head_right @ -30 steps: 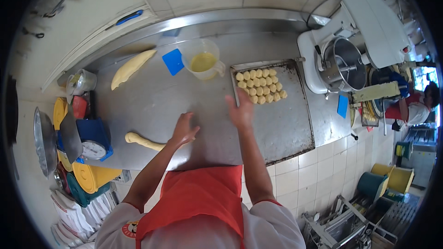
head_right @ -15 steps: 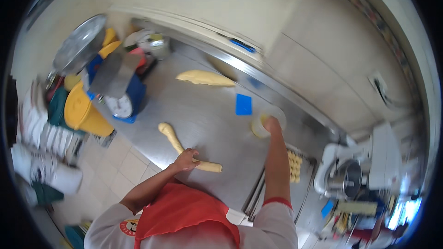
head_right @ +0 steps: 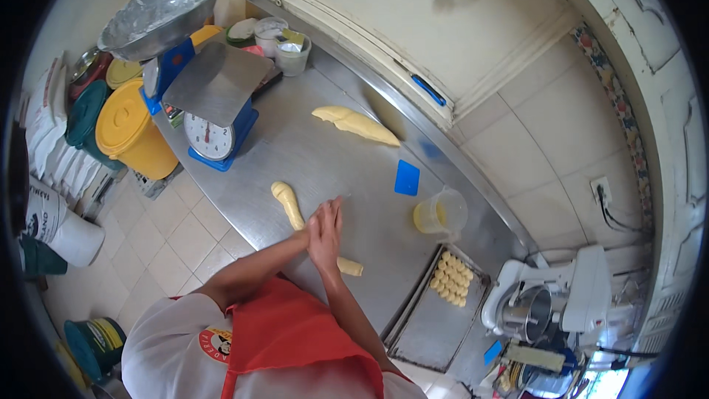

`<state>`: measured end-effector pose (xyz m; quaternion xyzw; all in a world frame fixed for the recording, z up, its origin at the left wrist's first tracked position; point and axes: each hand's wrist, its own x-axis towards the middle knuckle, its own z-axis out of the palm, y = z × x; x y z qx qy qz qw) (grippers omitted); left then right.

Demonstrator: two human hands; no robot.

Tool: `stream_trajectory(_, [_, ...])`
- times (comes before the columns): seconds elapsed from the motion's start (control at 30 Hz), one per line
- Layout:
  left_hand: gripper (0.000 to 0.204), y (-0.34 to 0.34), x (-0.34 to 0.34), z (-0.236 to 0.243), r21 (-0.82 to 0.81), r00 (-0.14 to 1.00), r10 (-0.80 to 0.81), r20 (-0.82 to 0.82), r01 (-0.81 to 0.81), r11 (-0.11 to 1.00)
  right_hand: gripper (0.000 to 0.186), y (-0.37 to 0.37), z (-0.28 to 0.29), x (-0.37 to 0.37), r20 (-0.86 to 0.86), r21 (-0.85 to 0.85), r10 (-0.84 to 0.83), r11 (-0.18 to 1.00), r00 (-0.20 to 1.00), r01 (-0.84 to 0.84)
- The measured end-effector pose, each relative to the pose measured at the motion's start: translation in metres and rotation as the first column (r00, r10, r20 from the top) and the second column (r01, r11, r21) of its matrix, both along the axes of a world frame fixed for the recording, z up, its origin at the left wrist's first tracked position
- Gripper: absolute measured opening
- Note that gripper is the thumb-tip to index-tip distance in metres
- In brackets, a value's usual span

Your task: The person uses a blue scraper to cut a section of dough, rolls it into a long cylinder with both hands, and then pinches off small uniform balls of dough, arranging them in rows on a metal tray.

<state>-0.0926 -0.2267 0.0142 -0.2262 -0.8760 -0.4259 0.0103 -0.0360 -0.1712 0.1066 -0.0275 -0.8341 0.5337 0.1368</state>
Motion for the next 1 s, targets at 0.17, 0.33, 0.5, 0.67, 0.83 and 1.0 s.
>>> stream_trajectory(0.17, [0.061,-0.029,-0.004,0.056,-0.201,0.876,-0.457,-0.152,0.426,0.882,0.058,0.021,-0.012,-0.059,0.382,-0.606,-0.119,0.717,0.916,0.345])
stream_trajectory(0.33, [0.059,-0.064,0.001,0.086,0.293,0.612,-0.756,0.232,0.697,0.654,0.044,0.087,-0.039,-0.033,0.416,0.063,-0.446,0.884,0.792,0.464])
stream_trajectory(0.5, [0.042,-0.095,0.018,0.034,-0.142,0.837,-0.491,-0.242,0.469,0.871,0.029,0.052,-0.056,0.06,-0.134,0.814,-0.152,0.547,0.979,0.196])
stream_trajectory(0.67, [0.054,-0.043,0.005,0.0,-0.507,0.669,-0.654,0.354,0.725,0.467,0.04,0.084,-0.097,0.098,0.618,0.607,-0.344,0.78,0.707,-0.152])
stream_trajectory(0.83, [0.059,-0.058,0.042,0.036,-0.509,0.809,-0.588,0.023,0.516,0.69,0.058,0.069,-0.076,0.127,0.503,0.727,-0.389,0.674,0.772,-0.133])
stream_trajectory(1.0, [0.058,-0.01,0.089,-0.027,-0.398,0.816,-0.576,0.048,0.545,0.738,0.061,0.054,-0.128,0.133,0.299,0.703,-0.447,0.701,0.843,0.123])
